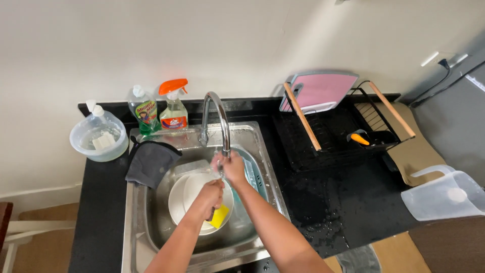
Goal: Washing plates and cutlery in a kitchen sink using a sponge and dish soap.
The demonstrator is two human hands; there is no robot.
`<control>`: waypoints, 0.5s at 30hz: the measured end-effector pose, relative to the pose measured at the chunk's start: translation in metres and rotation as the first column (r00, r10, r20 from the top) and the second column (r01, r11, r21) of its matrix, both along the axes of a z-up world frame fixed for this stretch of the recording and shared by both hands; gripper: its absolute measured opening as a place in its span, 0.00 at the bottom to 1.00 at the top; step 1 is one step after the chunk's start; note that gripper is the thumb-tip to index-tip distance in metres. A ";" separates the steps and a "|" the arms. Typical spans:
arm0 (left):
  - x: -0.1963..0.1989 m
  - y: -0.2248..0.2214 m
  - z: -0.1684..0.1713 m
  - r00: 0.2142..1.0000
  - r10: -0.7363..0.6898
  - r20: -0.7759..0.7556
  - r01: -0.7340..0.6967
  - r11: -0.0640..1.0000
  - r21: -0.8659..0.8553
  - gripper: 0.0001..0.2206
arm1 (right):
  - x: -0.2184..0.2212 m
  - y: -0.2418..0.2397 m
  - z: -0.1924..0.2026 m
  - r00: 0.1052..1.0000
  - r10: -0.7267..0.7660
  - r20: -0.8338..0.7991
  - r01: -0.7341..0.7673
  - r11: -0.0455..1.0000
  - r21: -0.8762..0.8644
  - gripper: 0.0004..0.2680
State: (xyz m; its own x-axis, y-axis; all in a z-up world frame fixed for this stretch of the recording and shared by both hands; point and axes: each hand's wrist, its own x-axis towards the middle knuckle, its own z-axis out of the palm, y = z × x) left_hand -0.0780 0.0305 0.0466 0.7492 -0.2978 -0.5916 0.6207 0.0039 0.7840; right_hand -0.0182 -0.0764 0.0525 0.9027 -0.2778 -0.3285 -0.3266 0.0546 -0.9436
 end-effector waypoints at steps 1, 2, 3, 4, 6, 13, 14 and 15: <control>-0.015 -0.002 0.017 1.000 -0.008 -0.029 0.008 1.000 -0.004 0.13 | 0.005 -0.010 -0.002 0.988 -0.094 0.121 0.086 0.994 0.071 0.10; -0.026 -0.005 0.035 0.999 -0.012 -0.051 0.012 1.000 -0.010 0.12 | 0.015 -0.021 -0.001 0.952 -0.190 0.240 0.157 0.976 0.149 0.09; -0.024 -0.009 0.023 0.999 -0.010 -0.051 0.009 1.000 -0.012 0.12 | 0.012 -0.022 0.001 0.952 -0.187 0.240 0.155 0.977 0.147 0.09; -0.023 -0.009 0.011 0.999 0.006 -0.047 -0.007 1.000 -0.015 0.12 | 0.008 -0.020 0.003 0.957 -0.189 0.221 0.146 0.970 0.195 0.10; -0.013 -0.009 -0.013 0.999 0.022 -0.048 -0.023 1.000 -0.021 0.12 | -0.003 -0.010 0.007 0.962 -0.189 0.198 0.140 0.961 0.240 0.10; 0.000 -0.016 0.010 0.996 0.082 -0.043 -0.085 0.994 -0.062 0.11 | 0.003 -0.003 -0.016 0.994 0.078 0.082 -0.081 0.996 0.039 0.11; 0.000 -0.022 -0.001 0.994 0.098 -0.053 -0.103 0.990 -0.095 0.11 | 0.009 -0.004 -0.016 0.993 0.104 0.062 -0.097 0.989 -0.112 0.19; -0.003 -0.020 0.004 0.994 0.094 -0.057 -0.099 0.991 -0.093 0.11 | 0.006 -0.002 -0.017 0.993 0.100 0.059 -0.093 0.990 -0.110 0.19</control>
